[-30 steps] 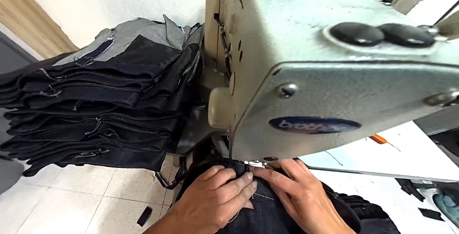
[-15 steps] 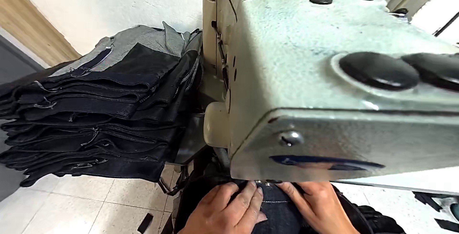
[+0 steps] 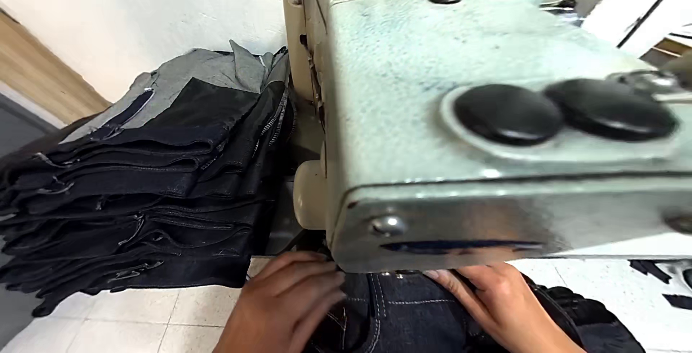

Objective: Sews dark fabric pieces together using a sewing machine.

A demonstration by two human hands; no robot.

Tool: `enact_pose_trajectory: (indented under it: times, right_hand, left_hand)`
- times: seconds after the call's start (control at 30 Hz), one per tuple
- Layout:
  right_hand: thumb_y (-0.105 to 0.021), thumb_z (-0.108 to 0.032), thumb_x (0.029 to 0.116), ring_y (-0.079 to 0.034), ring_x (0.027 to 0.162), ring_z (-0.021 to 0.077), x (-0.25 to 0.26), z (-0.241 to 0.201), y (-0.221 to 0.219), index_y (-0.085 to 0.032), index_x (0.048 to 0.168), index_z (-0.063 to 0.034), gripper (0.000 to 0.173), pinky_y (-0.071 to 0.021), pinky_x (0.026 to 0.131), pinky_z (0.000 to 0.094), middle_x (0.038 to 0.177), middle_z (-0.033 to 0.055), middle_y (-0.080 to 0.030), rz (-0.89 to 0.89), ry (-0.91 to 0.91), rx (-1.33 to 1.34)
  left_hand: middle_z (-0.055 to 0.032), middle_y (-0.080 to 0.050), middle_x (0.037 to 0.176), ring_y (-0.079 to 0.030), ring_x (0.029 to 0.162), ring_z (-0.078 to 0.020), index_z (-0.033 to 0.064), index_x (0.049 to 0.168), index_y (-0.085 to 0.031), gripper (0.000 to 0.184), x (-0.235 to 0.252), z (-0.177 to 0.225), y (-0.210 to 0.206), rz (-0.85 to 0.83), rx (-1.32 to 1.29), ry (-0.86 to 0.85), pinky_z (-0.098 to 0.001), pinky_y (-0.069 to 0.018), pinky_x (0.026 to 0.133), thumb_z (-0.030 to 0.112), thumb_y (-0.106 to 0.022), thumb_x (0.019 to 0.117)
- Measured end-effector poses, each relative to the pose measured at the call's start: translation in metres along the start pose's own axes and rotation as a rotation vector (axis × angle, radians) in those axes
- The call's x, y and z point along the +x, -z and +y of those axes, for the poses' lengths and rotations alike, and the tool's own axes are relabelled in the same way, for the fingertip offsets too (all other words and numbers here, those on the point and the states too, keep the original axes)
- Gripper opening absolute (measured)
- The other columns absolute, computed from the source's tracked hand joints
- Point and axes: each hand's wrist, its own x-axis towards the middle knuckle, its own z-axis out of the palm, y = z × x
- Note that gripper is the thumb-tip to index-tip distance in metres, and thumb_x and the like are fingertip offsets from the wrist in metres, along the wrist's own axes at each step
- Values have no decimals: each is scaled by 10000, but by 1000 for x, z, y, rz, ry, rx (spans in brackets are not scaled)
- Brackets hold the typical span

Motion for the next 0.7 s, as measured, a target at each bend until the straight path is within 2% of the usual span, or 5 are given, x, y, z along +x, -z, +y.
enact_pose_trajectory:
  times: [0.1, 0.2, 0.5, 0.6, 0.7]
  right_hand:
    - [-468, -456, 1069, -657, 807, 163, -1, -2, -2, -671, 912, -130, 414, -514, 777, 311, 784, 43, -671, 21, -6, -35]
    - [-464, -461, 1069, -651, 793, 158, -2, 0, -3, -673, 898, -131, 426, -509, 752, 311, 784, 35, -668, 40, -19, -49]
    - [-453, -475, 1063, -664, 807, 185, -7, 3, -1, -704, 919, -133, 448, -531, 728, 344, 817, 34, -683, 18, -66, -86]
    - [-451, -491, 1063, -667, 831, 200, -6, 1, -2, -707, 937, -123, 465, -540, 745, 363, 844, 49, -685, 8, -70, -57]
    - [-457, -530, 1049, -667, 875, 225, -5, -7, -8, -710, 980, -120, 487, -535, 791, 401, 873, 58, -694, -4, -94, 0]
  left_hand:
    - [16, -775, 1013, -679, 1084, -53, 154, 981, -789, 223, 1, -18, 3, 56, 44, 67, -179, -502, 975, 314, -636, 1002]
    - [1, -774, 1022, -685, 1042, -47, 149, 991, -793, 220, 2, -24, 1, 28, 26, 104, -168, -515, 930, 321, -656, 973]
    - [-90, -753, 993, -715, 959, -102, 48, 1005, -769, 332, 12, -14, -15, -64, -26, 208, -251, -574, 880, 359, -729, 896]
    - [-135, -739, 1099, -709, 1059, -144, -24, 1144, -715, 468, 16, -8, -23, -126, -83, 311, -327, -566, 962, 375, -736, 898]
    - [-111, -744, 1120, -690, 1122, -152, -4, 1196, -694, 496, 17, -9, -34, -188, -150, 395, -397, -537, 1015, 414, -695, 929]
